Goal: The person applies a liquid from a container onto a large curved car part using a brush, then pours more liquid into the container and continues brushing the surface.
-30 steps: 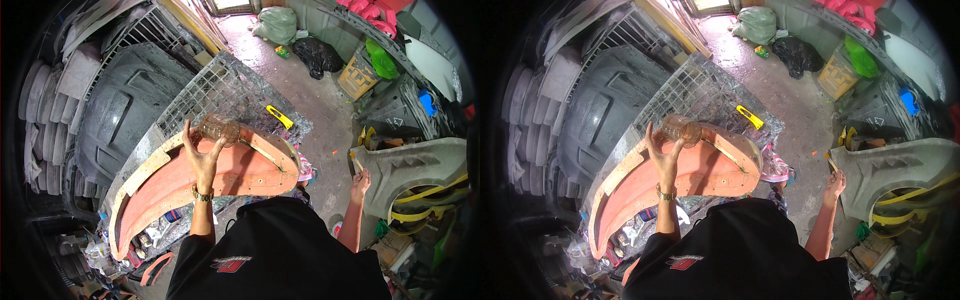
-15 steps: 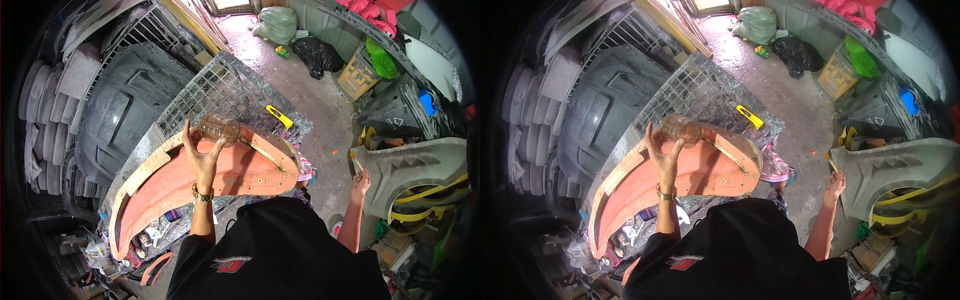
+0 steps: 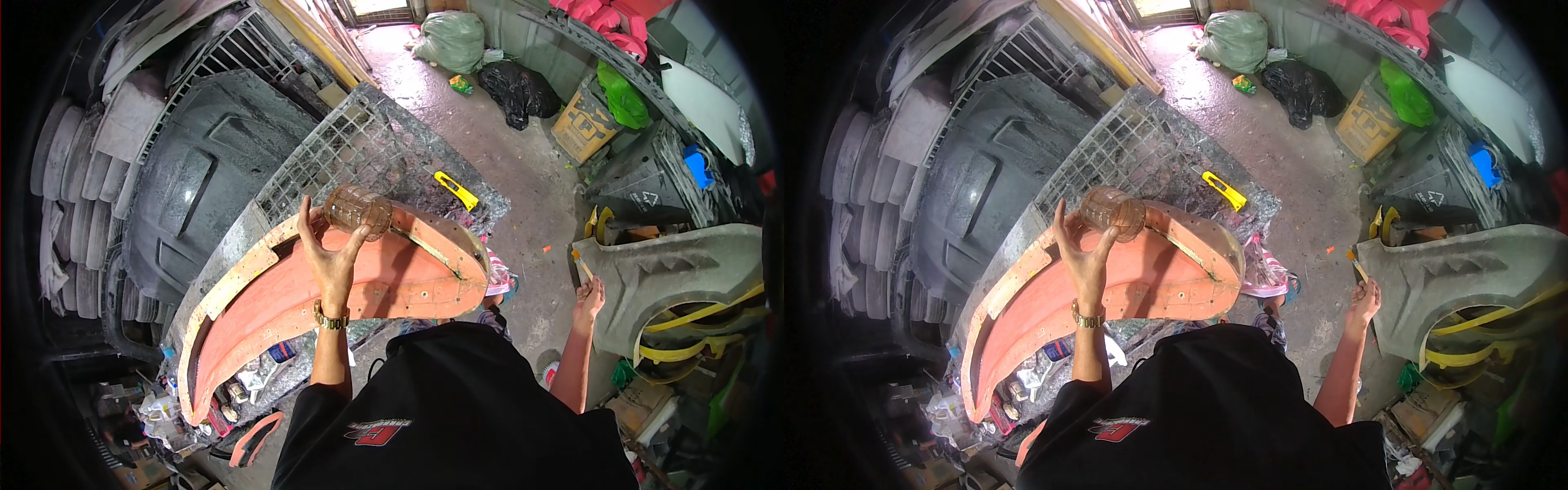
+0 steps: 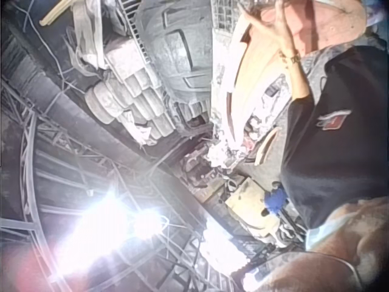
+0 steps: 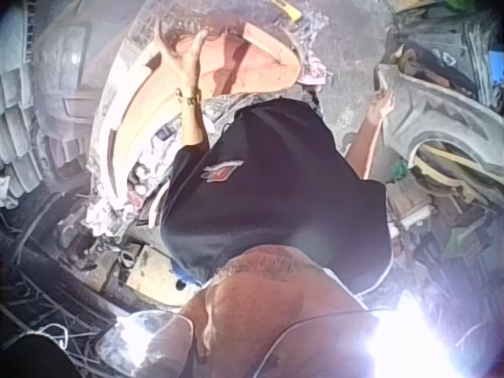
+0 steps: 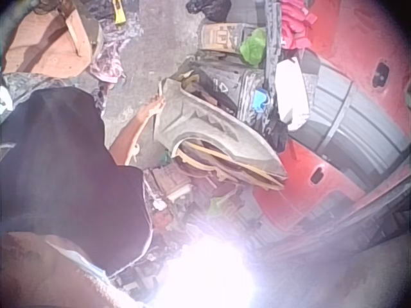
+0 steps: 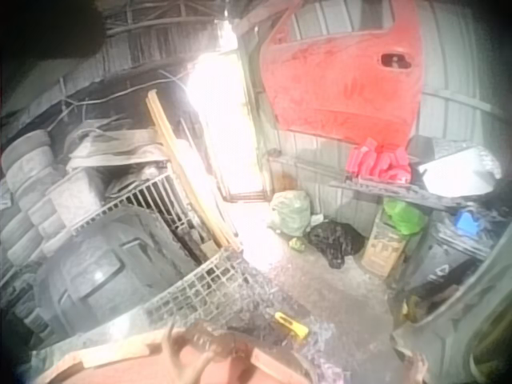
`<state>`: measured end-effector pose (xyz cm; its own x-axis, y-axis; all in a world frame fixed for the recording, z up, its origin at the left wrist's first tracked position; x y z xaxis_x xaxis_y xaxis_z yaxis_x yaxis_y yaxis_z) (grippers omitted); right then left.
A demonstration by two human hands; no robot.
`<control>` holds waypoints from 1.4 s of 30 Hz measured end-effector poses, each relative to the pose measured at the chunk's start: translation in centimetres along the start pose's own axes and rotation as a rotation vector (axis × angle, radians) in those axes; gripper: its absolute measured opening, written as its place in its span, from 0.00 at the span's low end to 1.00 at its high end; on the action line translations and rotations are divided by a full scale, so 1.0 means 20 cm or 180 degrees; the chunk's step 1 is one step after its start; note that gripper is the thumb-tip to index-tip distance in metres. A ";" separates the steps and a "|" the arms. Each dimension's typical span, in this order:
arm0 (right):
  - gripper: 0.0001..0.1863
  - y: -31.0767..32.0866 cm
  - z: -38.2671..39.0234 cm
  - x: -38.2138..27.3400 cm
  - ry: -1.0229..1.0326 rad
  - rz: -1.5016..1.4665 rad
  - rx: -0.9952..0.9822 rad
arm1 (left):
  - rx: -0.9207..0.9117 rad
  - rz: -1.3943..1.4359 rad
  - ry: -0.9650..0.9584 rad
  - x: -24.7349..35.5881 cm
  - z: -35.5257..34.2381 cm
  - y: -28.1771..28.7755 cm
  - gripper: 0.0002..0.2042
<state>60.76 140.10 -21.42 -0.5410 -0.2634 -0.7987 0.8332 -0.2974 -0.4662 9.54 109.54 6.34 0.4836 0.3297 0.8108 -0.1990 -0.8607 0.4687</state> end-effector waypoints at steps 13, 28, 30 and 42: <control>0.05 0.00 0.00 0.00 0.0023 0.0062 -0.0003 | 0.0019 -0.0006 -0.0026 0.00 0.00 0.00 0.46; 0.05 0.04 -0.02 0.02 -0.0027 0.0069 0.0070 | 0.0025 0.0088 0.0039 -0.03 0.00 -0.01 0.45; 0.05 0.05 -0.02 0.03 -0.0033 0.0088 0.0090 | 0.0028 0.0059 0.0096 -0.06 0.01 -0.01 0.44; 0.05 0.04 0.00 0.01 -0.0034 0.0060 0.0074 | 0.0105 0.0394 0.0464 -0.19 0.03 -0.02 0.42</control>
<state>61.25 139.84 -21.90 -0.5265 -0.2789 -0.8031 0.8404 -0.3135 -0.4421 8.33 108.51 2.90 0.3281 0.2712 0.9049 -0.2202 -0.9095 0.3525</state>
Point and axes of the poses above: each hand's wrist, its own z-axis away from the middle knuckle, its own y-axis out of the back of the hand, x = y × z, the point moved 8 cm from there along -z, towards the middle knuckle, and after that the axes turned 10 degrees about -z, right-handed, at the moved point
